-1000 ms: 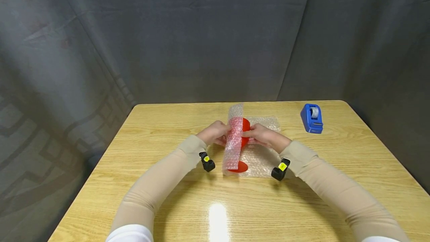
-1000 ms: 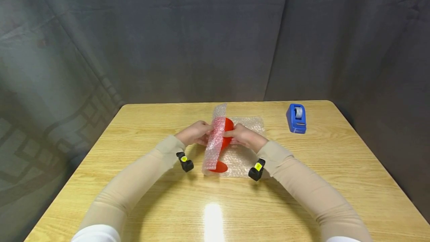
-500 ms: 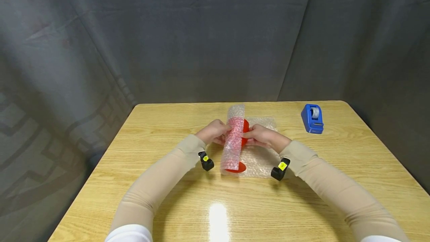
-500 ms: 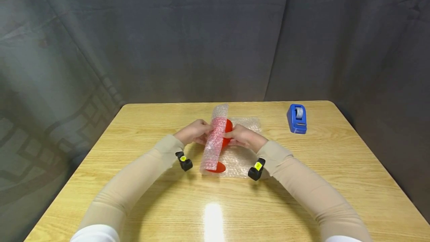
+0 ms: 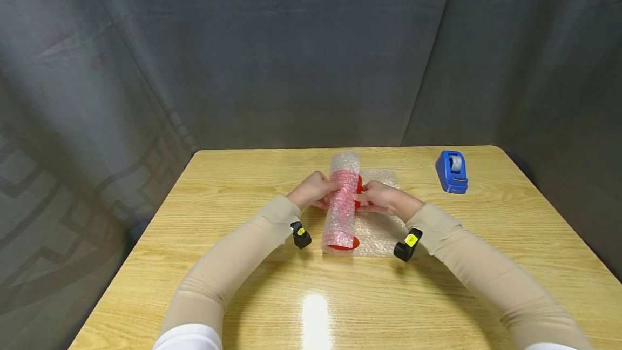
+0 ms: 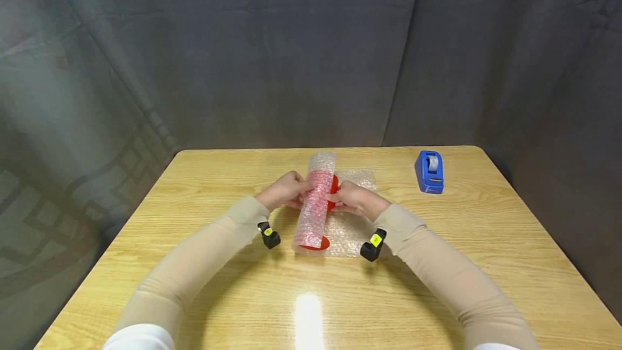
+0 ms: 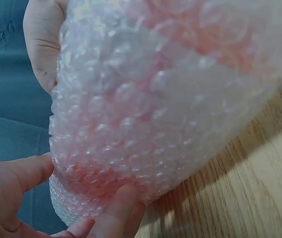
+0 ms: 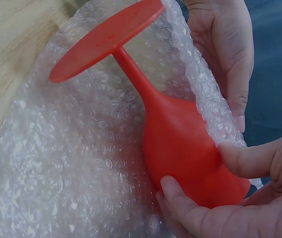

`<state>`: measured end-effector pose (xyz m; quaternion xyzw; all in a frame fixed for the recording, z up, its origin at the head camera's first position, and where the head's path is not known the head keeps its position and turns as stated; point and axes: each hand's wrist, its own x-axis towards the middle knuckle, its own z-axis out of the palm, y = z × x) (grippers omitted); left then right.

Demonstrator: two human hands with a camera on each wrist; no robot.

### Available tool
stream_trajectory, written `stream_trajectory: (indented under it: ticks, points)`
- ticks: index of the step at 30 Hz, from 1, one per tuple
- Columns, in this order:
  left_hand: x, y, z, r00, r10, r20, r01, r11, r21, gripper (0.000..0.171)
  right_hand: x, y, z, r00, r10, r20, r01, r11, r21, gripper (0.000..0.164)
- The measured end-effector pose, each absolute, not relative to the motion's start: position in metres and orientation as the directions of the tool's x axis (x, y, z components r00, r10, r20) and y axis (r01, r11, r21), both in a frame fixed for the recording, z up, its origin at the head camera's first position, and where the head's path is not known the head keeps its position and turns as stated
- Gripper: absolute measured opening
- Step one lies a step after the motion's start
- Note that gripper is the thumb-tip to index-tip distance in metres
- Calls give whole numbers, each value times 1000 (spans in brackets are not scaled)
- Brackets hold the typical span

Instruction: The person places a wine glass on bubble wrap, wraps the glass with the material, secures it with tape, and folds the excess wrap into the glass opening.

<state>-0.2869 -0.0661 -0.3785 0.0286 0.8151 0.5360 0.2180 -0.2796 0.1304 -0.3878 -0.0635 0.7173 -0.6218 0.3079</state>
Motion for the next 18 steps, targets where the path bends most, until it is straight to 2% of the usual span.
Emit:
stream_trajectory:
  ticks: [11, 13, 18]
  points:
    - [-287, -64, -383, -901, 291, -322, -192, 398, 897, 28, -279, 132, -389, -801, -473, -367, 290, 229, -929, 15]
    - [-287, -64, -382, -899, 288, -329, -200, 398, 895, 27, -279, 132, -389, -805, -463, -371, 295, 231, -927, 21]
    - [-285, -64, -381, -901, 284, -329, -197, 407, 892, 31, -279, 130, -388, -825, -405, -394, 336, 209, -918, 60]
